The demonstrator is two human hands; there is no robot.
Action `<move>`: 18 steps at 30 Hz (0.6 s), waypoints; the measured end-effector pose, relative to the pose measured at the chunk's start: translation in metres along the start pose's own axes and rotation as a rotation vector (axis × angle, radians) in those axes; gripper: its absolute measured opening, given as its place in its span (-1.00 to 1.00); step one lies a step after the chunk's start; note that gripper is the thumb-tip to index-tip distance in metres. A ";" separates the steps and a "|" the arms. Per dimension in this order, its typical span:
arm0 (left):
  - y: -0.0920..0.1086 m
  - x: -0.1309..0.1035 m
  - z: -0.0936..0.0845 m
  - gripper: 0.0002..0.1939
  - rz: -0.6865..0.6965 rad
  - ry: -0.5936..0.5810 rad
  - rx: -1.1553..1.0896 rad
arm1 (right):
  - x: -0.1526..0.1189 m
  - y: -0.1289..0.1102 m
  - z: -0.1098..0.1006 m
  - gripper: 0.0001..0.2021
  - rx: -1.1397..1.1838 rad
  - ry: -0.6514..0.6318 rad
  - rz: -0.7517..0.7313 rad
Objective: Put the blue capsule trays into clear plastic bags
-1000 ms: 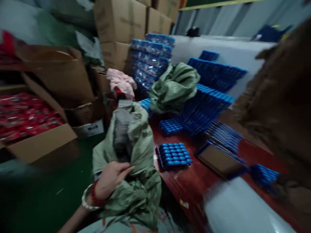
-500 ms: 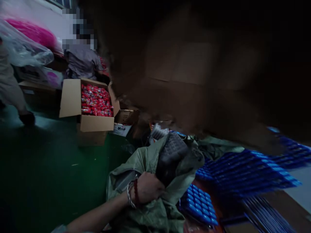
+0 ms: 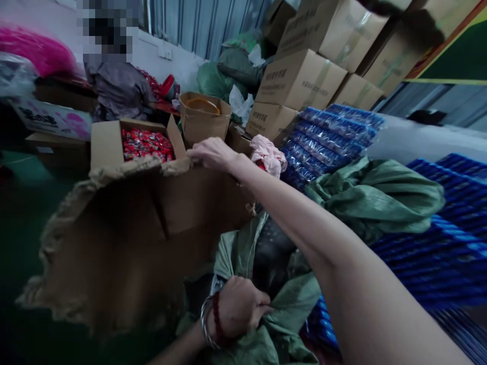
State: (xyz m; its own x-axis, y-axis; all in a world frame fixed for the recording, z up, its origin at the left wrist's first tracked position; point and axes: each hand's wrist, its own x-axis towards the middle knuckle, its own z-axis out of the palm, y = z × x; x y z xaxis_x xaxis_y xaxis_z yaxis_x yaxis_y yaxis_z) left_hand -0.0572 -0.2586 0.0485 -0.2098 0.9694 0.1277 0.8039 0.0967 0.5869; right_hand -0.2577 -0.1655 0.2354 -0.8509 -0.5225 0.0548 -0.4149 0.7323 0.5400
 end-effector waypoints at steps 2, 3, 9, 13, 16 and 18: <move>-0.009 0.001 -0.001 -0.70 -0.048 0.000 -0.016 | 0.015 -0.016 0.038 -0.66 0.069 -0.056 -0.147; -0.013 0.001 -0.002 -0.71 -0.056 0.001 -0.028 | 0.023 -0.022 0.056 -0.65 0.101 -0.073 -0.196; -0.040 0.011 -0.007 -0.67 -0.046 -0.019 -0.091 | 0.062 -0.042 0.148 -0.63 0.132 -0.241 -0.021; -0.055 0.017 -0.013 -0.66 -0.086 -0.011 -0.102 | 0.039 -0.037 0.176 -0.43 0.244 -0.130 0.156; -0.060 0.019 -0.016 -0.69 -0.094 -0.006 -0.128 | 0.001 -0.034 0.181 -0.50 0.335 -0.297 0.134; -0.060 0.018 -0.015 -0.71 -0.067 -0.001 -0.142 | -0.025 -0.034 0.174 -0.64 0.447 -0.317 0.241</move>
State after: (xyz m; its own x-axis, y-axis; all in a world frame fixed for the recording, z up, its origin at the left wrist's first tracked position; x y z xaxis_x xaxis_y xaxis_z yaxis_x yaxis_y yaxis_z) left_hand -0.1174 -0.2504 0.0277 -0.2600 0.9620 0.0833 0.7012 0.1288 0.7013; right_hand -0.2781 -0.1015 0.0696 -0.9641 -0.2134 -0.1581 -0.2350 0.9627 0.1339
